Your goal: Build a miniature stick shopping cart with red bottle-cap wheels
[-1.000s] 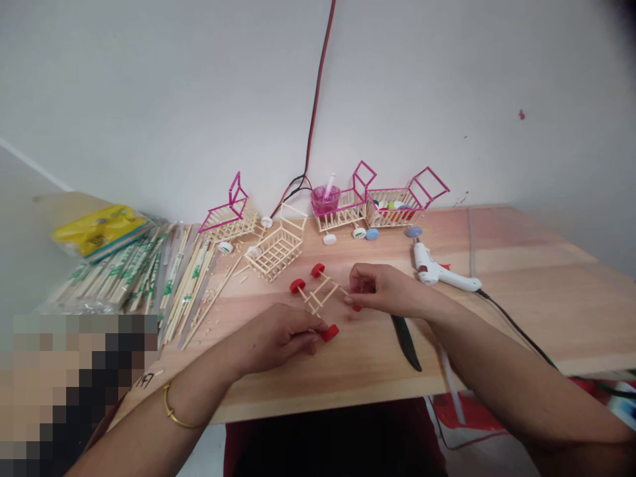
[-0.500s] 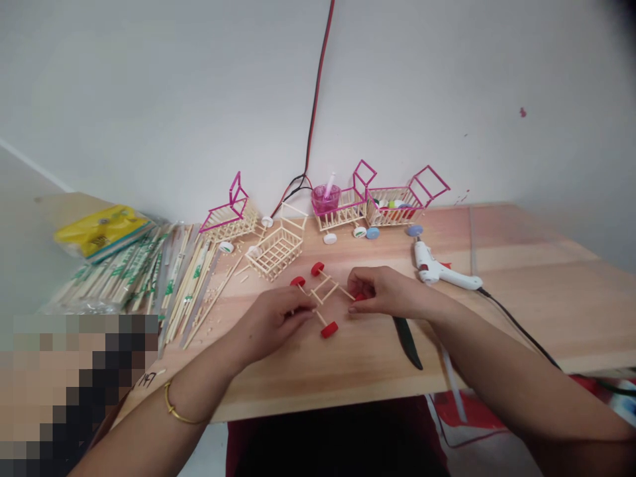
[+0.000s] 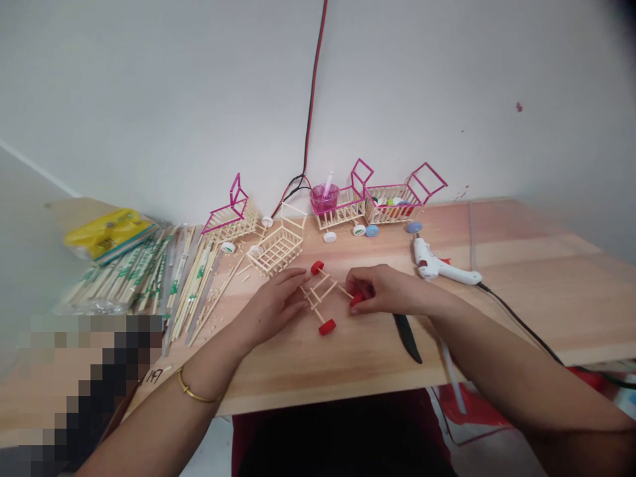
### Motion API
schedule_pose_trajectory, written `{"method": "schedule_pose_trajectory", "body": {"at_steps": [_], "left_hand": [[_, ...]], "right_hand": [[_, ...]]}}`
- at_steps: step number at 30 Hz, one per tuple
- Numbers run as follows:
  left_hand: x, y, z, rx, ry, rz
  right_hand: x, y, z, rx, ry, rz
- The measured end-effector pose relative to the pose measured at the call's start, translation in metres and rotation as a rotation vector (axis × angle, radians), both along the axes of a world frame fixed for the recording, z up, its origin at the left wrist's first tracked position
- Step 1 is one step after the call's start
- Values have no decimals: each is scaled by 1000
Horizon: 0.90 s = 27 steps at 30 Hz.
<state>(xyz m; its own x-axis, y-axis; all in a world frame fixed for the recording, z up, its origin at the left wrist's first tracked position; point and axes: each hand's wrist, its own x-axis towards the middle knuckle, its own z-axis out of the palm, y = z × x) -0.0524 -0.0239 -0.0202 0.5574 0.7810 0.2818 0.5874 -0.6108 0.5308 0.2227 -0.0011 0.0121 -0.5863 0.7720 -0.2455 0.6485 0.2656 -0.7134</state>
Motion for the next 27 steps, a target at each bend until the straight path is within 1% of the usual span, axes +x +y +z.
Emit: {"method": "schedule_pose_trajectory", "body": {"at_steps": [4,9,15,19,27], "left_hand": [[1,1,2,9,7,-3],[1,1,-1,8,16,-2],[1,1,1,-16,-25,-29],[1,1,2,-2,-32,-33],[1,0,2,-14,5,-25]], "right_hand": [[-1,-1,1,8,2,1],[0,-1,0,15,-6,9],[0,-1,1,12,-5,19],[-1,-2,3,11,-4,18],[-2,-1,2,29,-12,20]]}}
